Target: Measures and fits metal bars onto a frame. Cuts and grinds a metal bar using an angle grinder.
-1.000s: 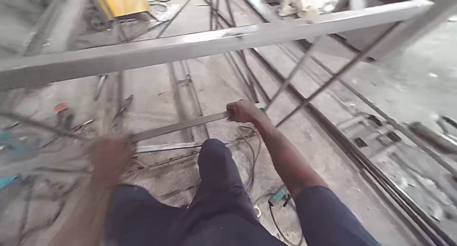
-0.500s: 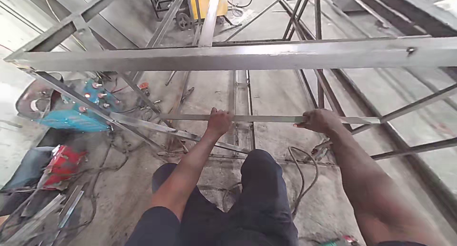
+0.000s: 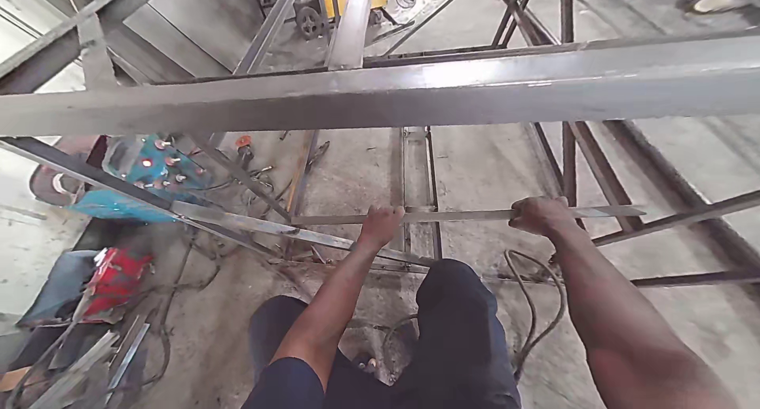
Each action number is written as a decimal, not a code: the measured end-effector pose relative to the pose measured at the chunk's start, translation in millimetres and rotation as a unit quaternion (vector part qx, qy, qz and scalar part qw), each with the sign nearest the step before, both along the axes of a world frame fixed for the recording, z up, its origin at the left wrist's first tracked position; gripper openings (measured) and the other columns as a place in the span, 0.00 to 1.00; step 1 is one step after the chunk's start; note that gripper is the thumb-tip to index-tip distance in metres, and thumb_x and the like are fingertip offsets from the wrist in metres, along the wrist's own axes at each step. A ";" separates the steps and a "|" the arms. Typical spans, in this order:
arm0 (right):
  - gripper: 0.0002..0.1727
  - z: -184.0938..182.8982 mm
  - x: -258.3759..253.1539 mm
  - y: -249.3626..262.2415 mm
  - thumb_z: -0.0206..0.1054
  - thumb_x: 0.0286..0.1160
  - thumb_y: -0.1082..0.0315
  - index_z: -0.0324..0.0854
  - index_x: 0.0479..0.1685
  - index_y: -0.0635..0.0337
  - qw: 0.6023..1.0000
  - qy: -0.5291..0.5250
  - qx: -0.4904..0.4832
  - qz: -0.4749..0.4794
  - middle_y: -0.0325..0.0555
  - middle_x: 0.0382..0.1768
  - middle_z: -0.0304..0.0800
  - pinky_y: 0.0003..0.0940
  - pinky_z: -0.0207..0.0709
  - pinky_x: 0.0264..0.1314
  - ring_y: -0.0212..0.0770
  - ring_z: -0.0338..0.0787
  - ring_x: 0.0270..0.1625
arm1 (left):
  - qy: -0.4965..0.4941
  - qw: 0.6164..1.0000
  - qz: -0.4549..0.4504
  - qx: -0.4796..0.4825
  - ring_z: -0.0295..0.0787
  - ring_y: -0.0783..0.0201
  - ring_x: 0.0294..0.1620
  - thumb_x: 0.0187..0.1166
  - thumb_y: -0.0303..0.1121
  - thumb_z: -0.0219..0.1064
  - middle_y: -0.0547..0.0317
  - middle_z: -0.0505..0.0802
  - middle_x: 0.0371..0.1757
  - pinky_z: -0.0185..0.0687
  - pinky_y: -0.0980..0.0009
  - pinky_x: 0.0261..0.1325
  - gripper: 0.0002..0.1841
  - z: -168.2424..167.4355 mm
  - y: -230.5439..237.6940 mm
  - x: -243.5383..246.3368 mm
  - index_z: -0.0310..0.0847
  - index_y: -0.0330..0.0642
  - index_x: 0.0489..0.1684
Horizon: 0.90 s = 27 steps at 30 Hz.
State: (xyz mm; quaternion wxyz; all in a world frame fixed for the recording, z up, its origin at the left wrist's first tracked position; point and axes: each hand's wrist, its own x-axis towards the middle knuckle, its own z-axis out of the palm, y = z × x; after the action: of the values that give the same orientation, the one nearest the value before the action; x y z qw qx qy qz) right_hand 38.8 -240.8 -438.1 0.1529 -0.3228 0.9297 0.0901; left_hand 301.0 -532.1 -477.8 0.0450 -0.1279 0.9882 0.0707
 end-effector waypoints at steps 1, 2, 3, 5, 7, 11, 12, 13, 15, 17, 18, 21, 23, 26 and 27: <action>0.14 -4.1 -1.8 1.4 0.80 0.60 0.48 0.89 0.30 0.48 1.000 -0.003 0.003 0.002 0.50 0.34 0.93 0.71 0.72 0.54 0.59 0.91 0.46 | -0.004 1.000 -0.004 0.006 0.90 0.47 0.61 0.88 0.40 0.60 0.49 0.93 0.55 0.75 0.40 0.74 0.15 -3.1 -0.6 -1.9 0.83 0.47 0.65; 0.15 -7.9 -4.1 3.0 0.80 0.60 0.48 0.89 0.30 0.48 1.000 -0.007 0.006 0.004 0.50 0.35 0.93 0.71 0.73 0.53 0.59 0.91 0.46 | -0.002 1.000 -0.011 0.003 0.90 0.47 0.59 0.87 0.37 0.61 0.49 0.93 0.53 0.77 0.40 0.72 0.14 -6.2 -1.7 -4.4 0.83 0.47 0.64; 0.15 -11.4 -6.1 4.2 0.80 0.60 0.48 0.90 0.31 0.48 1.000 -0.017 0.007 0.007 0.51 0.36 0.94 0.72 0.74 0.51 0.60 0.91 0.47 | 0.004 1.000 -0.019 -0.005 0.91 0.46 0.56 0.84 0.34 0.63 0.48 0.93 0.50 0.78 0.40 0.69 0.13 -8.7 -2.6 -6.7 0.83 0.45 0.62; 0.16 -20.3 -9.1 6.5 0.81 0.60 0.48 0.89 0.30 0.51 0.999 -0.030 0.009 0.008 0.53 0.36 0.93 0.73 0.75 0.46 0.62 0.91 0.47 | 0.004 0.999 -0.027 -0.024 0.91 0.45 0.51 0.79 0.29 0.66 0.47 0.93 0.46 0.80 0.41 0.62 0.13 -13.7 -3.0 -9.7 0.83 0.45 0.59; 0.17 -28.6 -12.3 7.5 0.81 0.60 0.49 0.88 0.28 0.52 0.999 -0.037 0.012 0.009 0.54 0.34 0.92 0.72 0.76 0.43 0.63 0.91 0.46 | -0.011 0.999 -0.028 -0.030 0.92 0.46 0.50 0.77 0.29 0.67 0.49 0.93 0.46 0.80 0.41 0.62 0.14 -18.0 -3.9 -12.3 0.82 0.47 0.59; 0.17 -38.5 -10.7 12.5 0.82 0.58 0.50 0.86 0.23 0.52 0.999 -0.034 -0.004 -0.002 0.54 0.29 0.90 0.72 0.76 0.40 0.63 0.91 0.40 | -0.016 0.999 -0.027 -0.041 0.91 0.47 0.50 0.73 0.34 0.71 0.51 0.93 0.46 0.81 0.41 0.60 0.17 -23.4 -4.0 -11.5 0.83 0.50 0.60; 0.17 -39.1 -10.4 12.5 0.83 0.57 0.50 0.86 0.23 0.51 0.999 -0.031 -0.008 -0.002 0.53 0.28 0.90 0.71 0.76 0.39 0.62 0.90 0.39 | -0.018 0.999 -0.027 -0.039 0.91 0.47 0.50 0.72 0.35 0.72 0.51 0.93 0.47 0.81 0.41 0.60 0.17 -23.3 -4.5 -11.7 0.83 0.50 0.60; 0.17 -38.7 -10.1 12.4 0.83 0.57 0.50 0.86 0.22 0.51 1.000 -0.028 -0.011 0.000 0.53 0.27 0.90 0.71 0.76 0.40 0.62 0.90 0.38 | -0.018 0.999 -0.028 -0.037 0.91 0.47 0.50 0.71 0.35 0.72 0.51 0.93 0.47 0.81 0.41 0.59 0.17 -22.8 -4.8 -12.4 0.83 0.50 0.59; 0.16 -36.9 -9.4 12.0 0.83 0.58 0.52 0.85 0.21 0.51 1.000 -0.024 -0.014 0.010 0.52 0.26 0.89 0.71 0.75 0.41 0.61 0.90 0.37 | -0.023 0.999 -0.022 -0.027 0.91 0.47 0.53 0.69 0.36 0.74 0.51 0.93 0.49 0.80 0.40 0.62 0.19 -20.7 -4.0 -13.2 0.84 0.50 0.60; 0.15 -39.0 -11.3 11.9 0.83 0.56 0.51 0.86 0.21 0.49 1.000 -0.021 -0.012 0.014 0.50 0.26 0.90 0.70 0.74 0.42 0.60 0.90 0.37 | -0.019 0.999 -0.018 -0.028 0.91 0.48 0.51 0.67 0.36 0.75 0.52 0.93 0.48 0.80 0.41 0.60 0.20 -20.6 -4.2 -12.8 0.84 0.51 0.60; 0.15 -38.0 -10.9 10.9 0.84 0.56 0.52 0.86 0.21 0.49 1.000 -0.024 -0.010 0.013 0.50 0.26 0.90 0.70 0.74 0.42 0.59 0.90 0.37 | -0.017 0.999 -0.017 -0.031 0.91 0.48 0.49 0.66 0.36 0.75 0.52 0.93 0.46 0.81 0.41 0.57 0.20 -20.3 -3.9 -12.7 0.84 0.50 0.58; 0.16 -33.2 -10.7 6.6 0.83 0.58 0.50 0.86 0.22 0.49 0.999 -0.028 0.006 0.019 0.50 0.27 0.90 0.70 0.74 0.44 0.59 0.90 0.39 | -0.022 0.999 -0.012 -0.031 0.92 0.48 0.48 0.66 0.35 0.74 0.52 0.93 0.44 0.81 0.42 0.58 0.18 -16.4 -2.2 -13.3 0.84 0.50 0.56; 0.16 -32.3 -11.7 5.1 0.82 0.60 0.49 0.86 0.23 0.49 0.999 -0.032 0.011 0.024 0.51 0.28 0.90 0.71 0.75 0.44 0.60 0.91 0.40 | -0.027 0.999 -0.011 -0.028 0.92 0.48 0.48 0.67 0.35 0.74 0.51 0.93 0.44 0.81 0.42 0.58 0.18 -14.5 -1.9 -13.6 0.84 0.49 0.55; 0.15 -36.6 -14.6 5.7 0.82 0.59 0.50 0.86 0.22 0.48 0.999 -0.031 0.009 0.030 0.50 0.27 0.90 0.70 0.74 0.43 0.59 0.90 0.38 | -0.039 0.999 -0.010 -0.021 0.92 0.47 0.49 0.67 0.37 0.72 0.50 0.93 0.44 0.81 0.42 0.58 0.18 -15.1 -3.8 -15.4 0.83 0.47 0.56; 0.15 -37.0 -15.3 6.0 0.82 0.59 0.50 0.86 0.22 0.47 0.999 -0.030 0.009 0.032 0.50 0.27 0.90 0.70 0.74 0.44 0.59 0.90 0.39 | -0.039 0.999 -0.009 -0.022 0.92 0.48 0.48 0.67 0.37 0.72 0.51 0.93 0.44 0.81 0.43 0.57 0.17 -15.9 -4.0 -15.9 0.82 0.48 0.55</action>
State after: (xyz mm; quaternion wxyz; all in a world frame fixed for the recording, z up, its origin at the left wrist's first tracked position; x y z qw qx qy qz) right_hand 23.5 -234.8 -475.1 0.1802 -0.3534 0.9131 0.0939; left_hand 285.2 -536.1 -493.7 0.0812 -0.1228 0.9882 0.0433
